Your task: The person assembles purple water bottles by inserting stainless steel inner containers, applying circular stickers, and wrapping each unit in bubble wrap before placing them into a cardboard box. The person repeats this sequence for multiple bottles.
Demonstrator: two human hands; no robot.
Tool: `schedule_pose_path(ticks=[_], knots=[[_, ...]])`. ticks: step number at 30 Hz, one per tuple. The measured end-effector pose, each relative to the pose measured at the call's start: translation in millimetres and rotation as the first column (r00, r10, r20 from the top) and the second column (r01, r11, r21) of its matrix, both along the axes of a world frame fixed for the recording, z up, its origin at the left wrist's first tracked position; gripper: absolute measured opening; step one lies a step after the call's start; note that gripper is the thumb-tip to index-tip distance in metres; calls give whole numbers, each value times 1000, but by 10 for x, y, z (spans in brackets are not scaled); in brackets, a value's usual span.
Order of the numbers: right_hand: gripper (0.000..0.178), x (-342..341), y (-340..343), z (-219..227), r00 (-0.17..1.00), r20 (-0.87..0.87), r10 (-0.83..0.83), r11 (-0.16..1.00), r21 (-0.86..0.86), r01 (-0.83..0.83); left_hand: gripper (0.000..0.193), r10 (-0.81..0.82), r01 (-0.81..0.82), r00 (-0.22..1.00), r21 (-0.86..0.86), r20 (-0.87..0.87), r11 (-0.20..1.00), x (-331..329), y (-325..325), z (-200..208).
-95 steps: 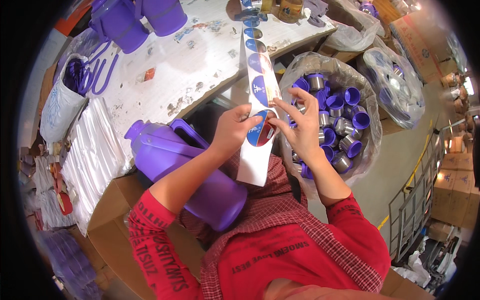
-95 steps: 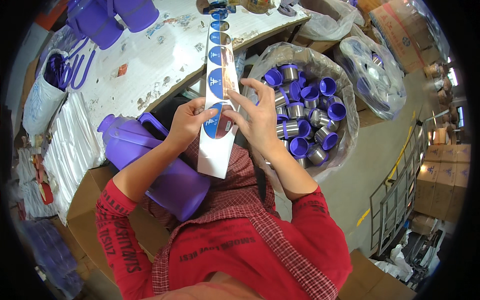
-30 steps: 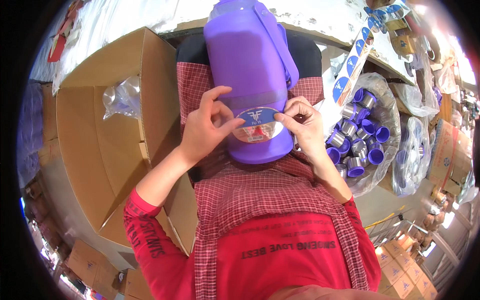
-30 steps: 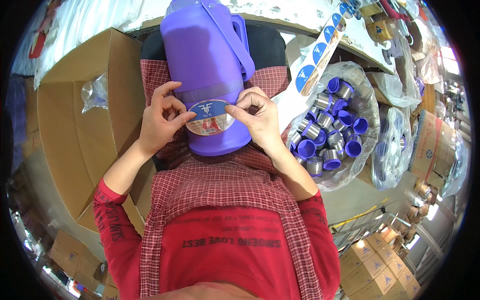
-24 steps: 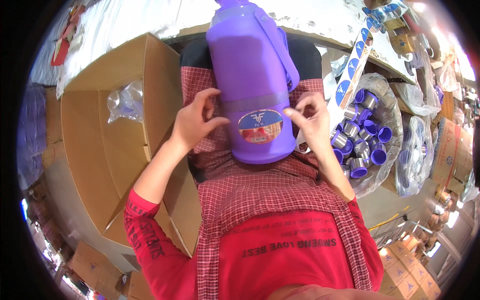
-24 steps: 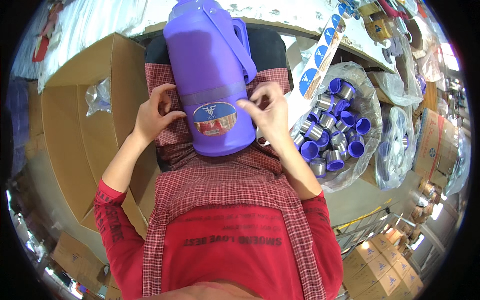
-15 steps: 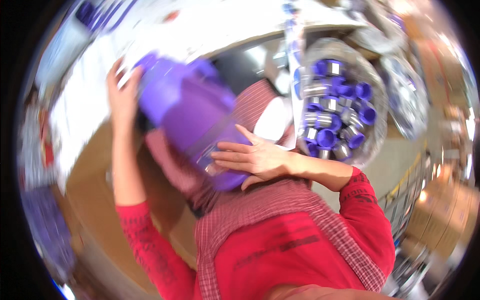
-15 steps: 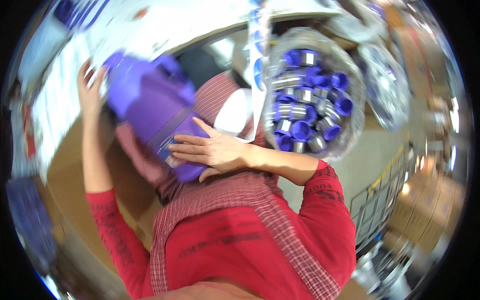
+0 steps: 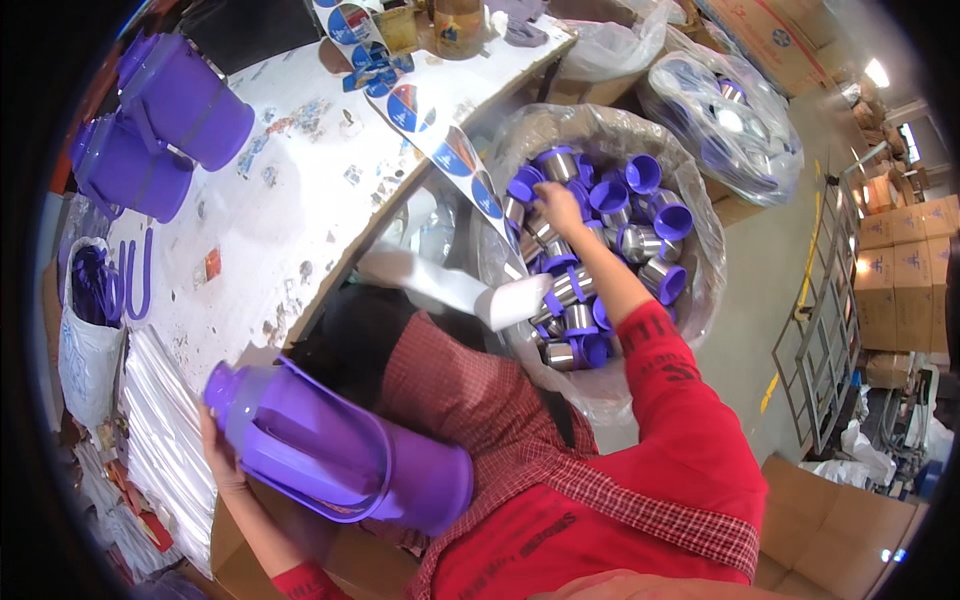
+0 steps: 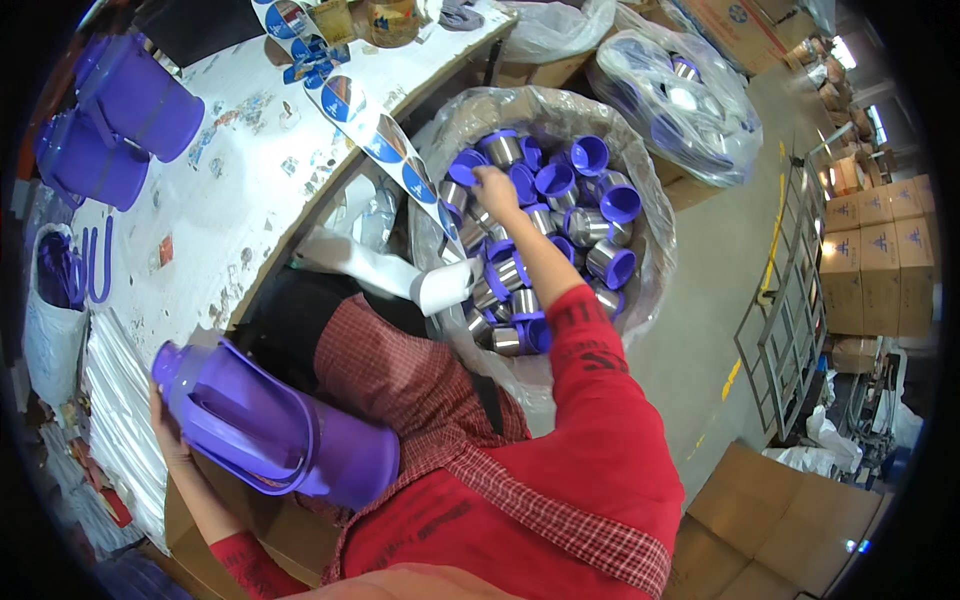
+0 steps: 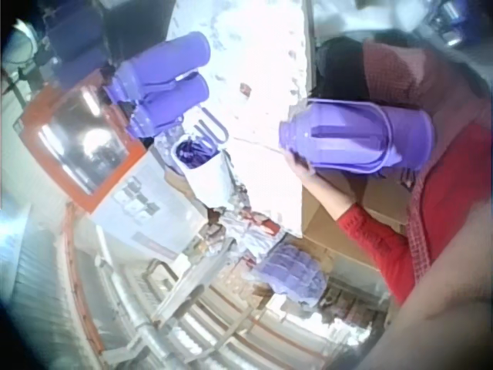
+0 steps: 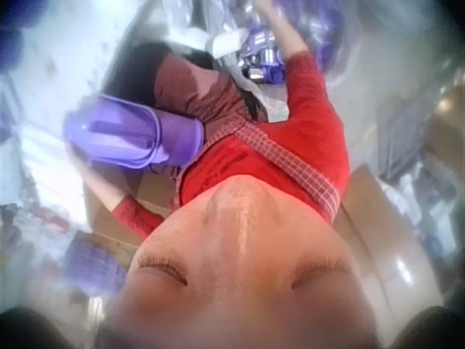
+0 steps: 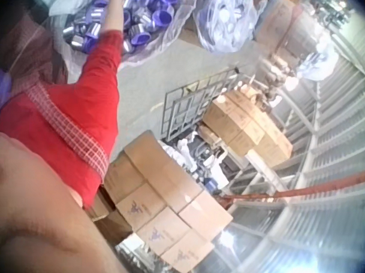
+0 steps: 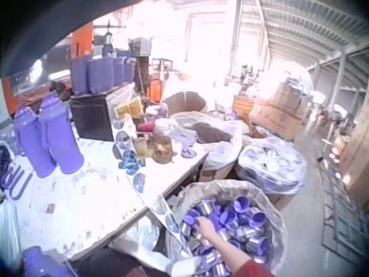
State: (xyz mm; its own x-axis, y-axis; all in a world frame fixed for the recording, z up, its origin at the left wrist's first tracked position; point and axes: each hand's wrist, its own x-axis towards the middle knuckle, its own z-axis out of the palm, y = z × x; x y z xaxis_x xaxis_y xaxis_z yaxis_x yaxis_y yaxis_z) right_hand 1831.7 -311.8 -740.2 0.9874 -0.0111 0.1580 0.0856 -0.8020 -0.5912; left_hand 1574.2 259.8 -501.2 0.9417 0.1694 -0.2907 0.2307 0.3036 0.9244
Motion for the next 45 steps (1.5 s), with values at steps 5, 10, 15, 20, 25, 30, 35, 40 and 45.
schedule_pose_path(ticks=[5, 10, 15, 20, 25, 30, 35, 40, 45], knots=[[19, 491, 141, -857, 929, -371, 22, 854, -476, -210, 42, 431, -267, 890, 595, -150, 758, 119, 0, -71], [12, 372, -51, -398, 937, -317, 145, 725, -611, -319, 27, 273, -285, 958, 379, 88, 880, -52, 5, 19], [25, 180, -57, 1743, 890, -368, 270, 952, -37, -304, 39, 306, -350, 936, 404, 171, 845, -96, -169, 130], [21, -177, 1716, 3127, 665, -190, 722, 373, 917, -143, 74, 50, -115, 974, 287, 223, 951, 108, -558, 452], [37, -588, 3617, 3036, 79, -332, 940, 334, 943, -8, 98, -37, -98, 882, 259, 470, 961, -16, -726, 689], [58, -924, 3943, 3166, 191, -109, 976, 202, 789, -580, 79, 105, -214, 832, 141, 544, 967, -364, -534, 708], [69, -1279, 3971, 3107, 260, 459, 850, -181, 716, -674, 77, 27, -181, 852, 246, 522, 952, -405, -405, 652], [64, -1238, 4018, 2913, 264, 417, 870, -138, 720, -680, 76, 169, -243, 874, 108, 456, 964, -332, -426, 547], [64, -1168, 4096, 2803, 276, 399, 875, -111, 719, -687, 79, 214, -235, 869, -9, 445, 972, -274, -366, 356]])
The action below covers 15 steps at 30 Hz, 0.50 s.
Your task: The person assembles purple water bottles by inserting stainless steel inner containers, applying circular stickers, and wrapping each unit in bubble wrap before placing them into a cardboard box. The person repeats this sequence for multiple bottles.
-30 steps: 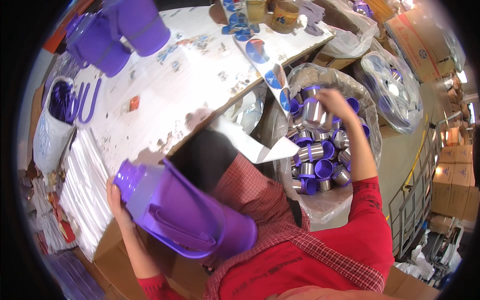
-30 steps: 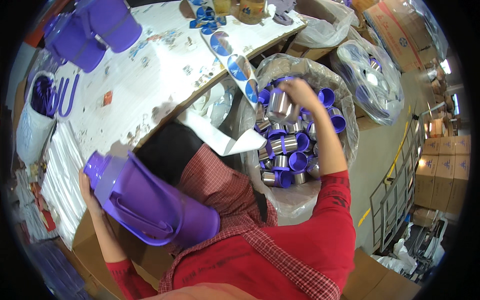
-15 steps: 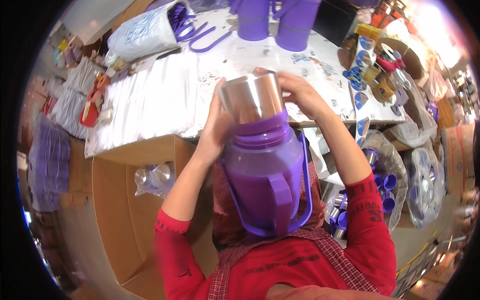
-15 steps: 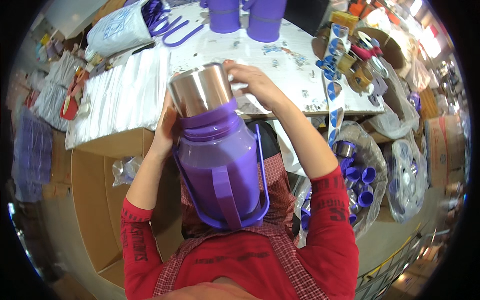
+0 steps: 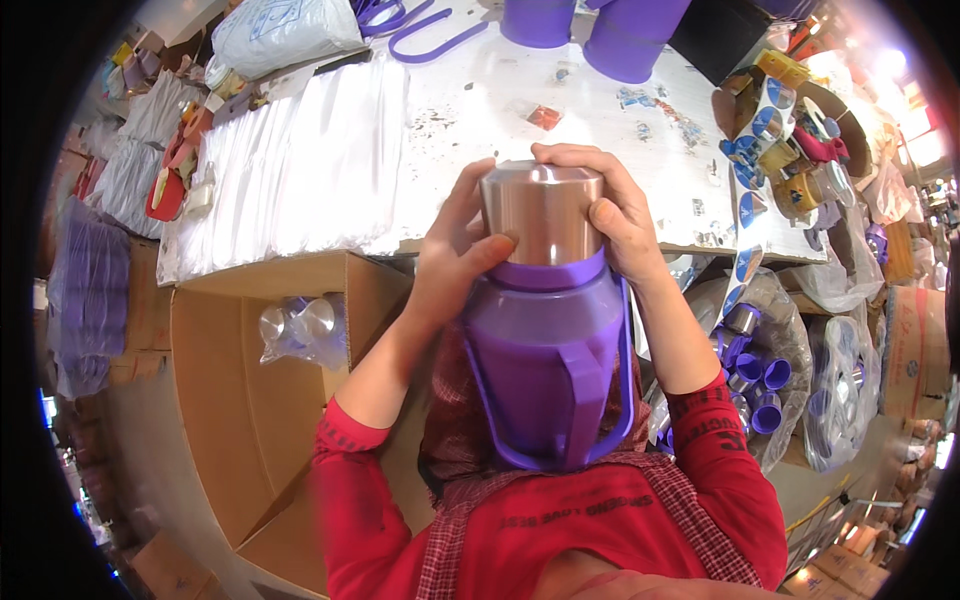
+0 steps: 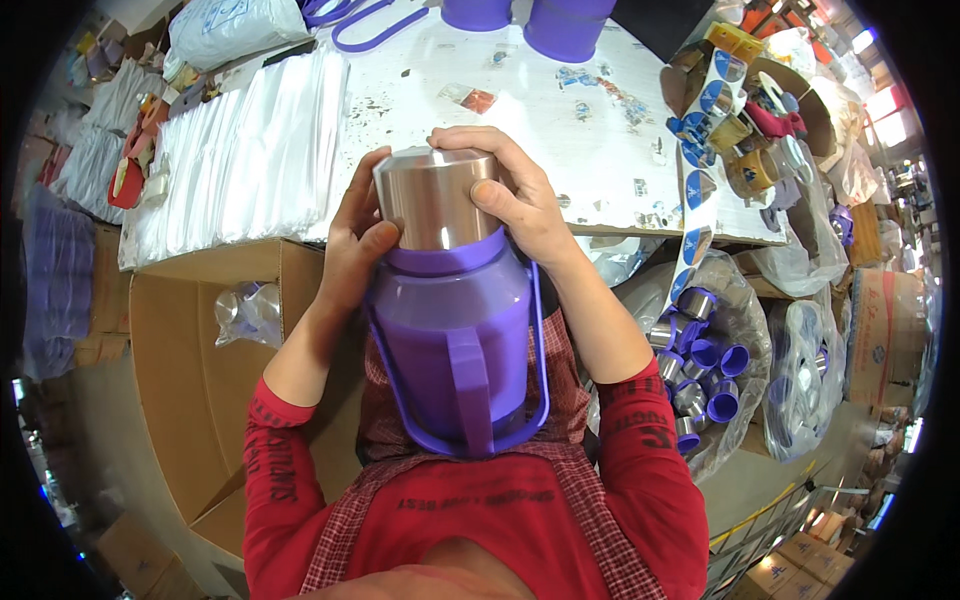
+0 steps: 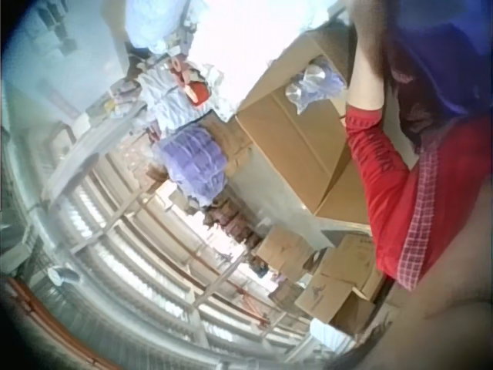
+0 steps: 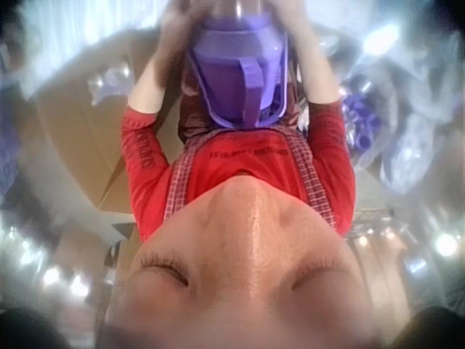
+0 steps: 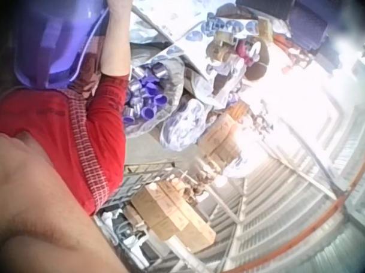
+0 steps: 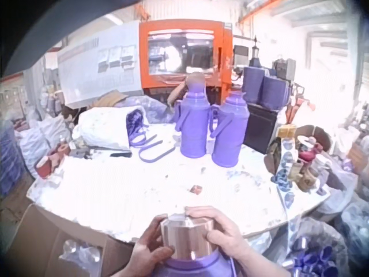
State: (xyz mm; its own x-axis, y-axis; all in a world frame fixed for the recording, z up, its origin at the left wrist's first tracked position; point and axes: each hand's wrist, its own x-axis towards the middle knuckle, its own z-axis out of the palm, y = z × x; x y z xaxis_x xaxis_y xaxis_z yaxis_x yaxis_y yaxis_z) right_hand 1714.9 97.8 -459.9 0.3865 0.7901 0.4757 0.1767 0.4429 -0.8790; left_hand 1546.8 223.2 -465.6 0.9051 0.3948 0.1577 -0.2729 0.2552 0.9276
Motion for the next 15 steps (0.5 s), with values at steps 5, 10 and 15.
schedule_pose_path(ticks=[5, 10, 15], knots=[[63, 98, 65, -102, 1000, -5, -2, 997, -81, 1, 81, -6, 6, 1000, 9, -29, 1000, 93, 54, -112], [58, 170, 36, -146, 996, 58, -68, 988, -134, 75, 43, 43, -23, 978, 95, -205, 995, 227, 501, -251], [48, 93, 35, -18, 996, 24, -89, 993, -74, 90, 30, 763, -477, 613, 675, -203, 563, 374, 2105, -637]])
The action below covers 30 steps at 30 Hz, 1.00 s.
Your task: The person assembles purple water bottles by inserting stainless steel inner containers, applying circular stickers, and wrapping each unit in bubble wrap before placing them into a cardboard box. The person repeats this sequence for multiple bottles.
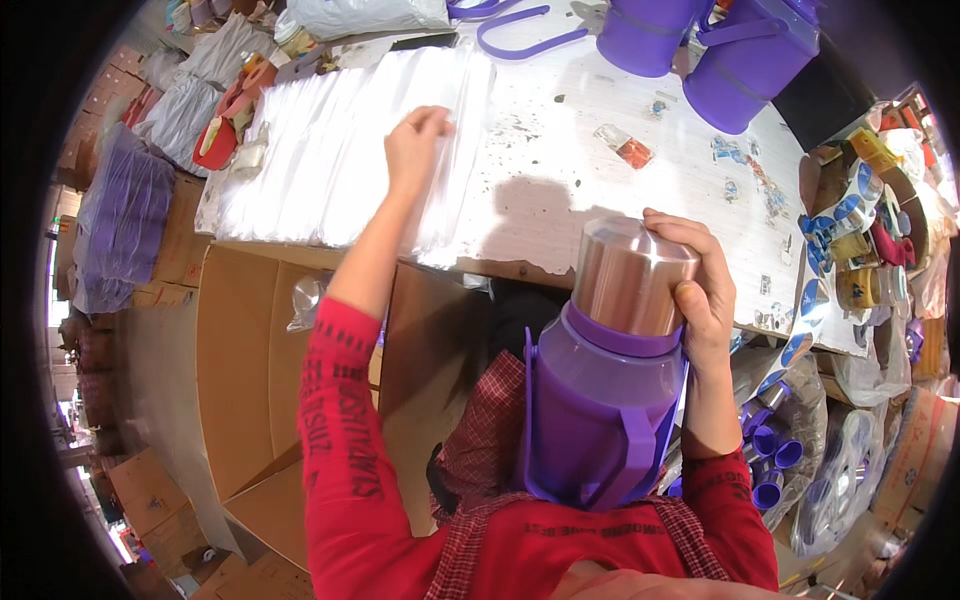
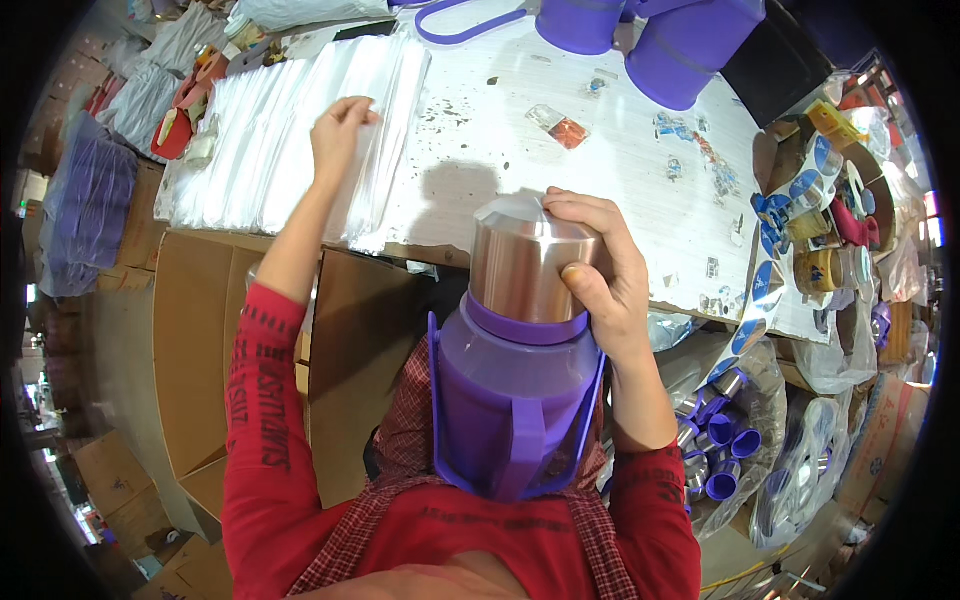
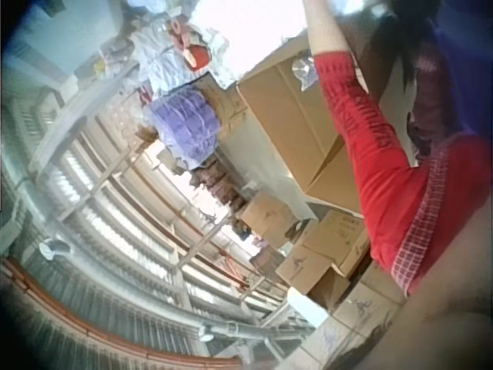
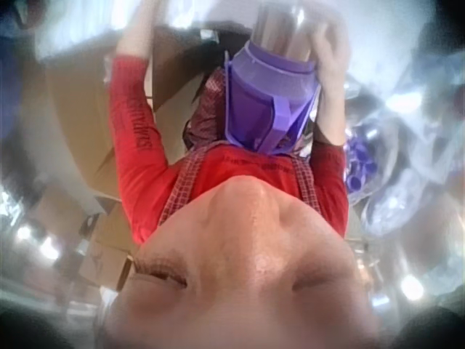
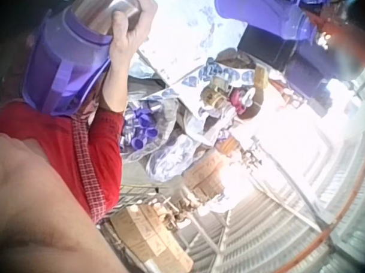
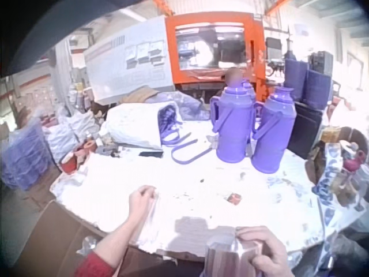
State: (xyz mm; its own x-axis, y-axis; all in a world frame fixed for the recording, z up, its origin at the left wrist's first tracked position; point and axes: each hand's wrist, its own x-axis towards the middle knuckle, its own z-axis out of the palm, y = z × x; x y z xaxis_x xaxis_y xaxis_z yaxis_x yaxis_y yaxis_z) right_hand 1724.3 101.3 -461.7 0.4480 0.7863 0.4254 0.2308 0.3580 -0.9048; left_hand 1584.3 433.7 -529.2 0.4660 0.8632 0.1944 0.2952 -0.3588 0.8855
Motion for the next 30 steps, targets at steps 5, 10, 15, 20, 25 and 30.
schedule_pose_path(ticks=[5, 10, 15, 20, 25, 30], knots=[[36, -39, 72, 20, 999, -39, -37, 997, -75, 34, 31, 370, -209, 816, 371, -445, 905, 93, 631, -476], [31, -20, 68, -125, 994, -68, -84, 993, -94, 78, 29, 200, -180, 915, 88, -350, 980, 48, 756, -619], [34, -18, -36, -121, 988, -145, -60, 998, -14, 59, 25, 237, -219, 965, -156, 109, 963, -47, 1247, -927], [33, -27, 24, 30, 992, 1, -127, 982, -143, 126, 26, 67, -41, 983, -155, 172, 987, -76, 1271, -1003], [29, -138, 1, 281, 700, 681, -217, 891, -155, 427, 25, 94, 107, 937, -533, 337, 839, 18, 621, -484], [29, 161, 300, 108, 869, -421, -260, 965, -125, 229, 24, 85, 329, 856, -663, 510, 672, 295, -560, -47]])
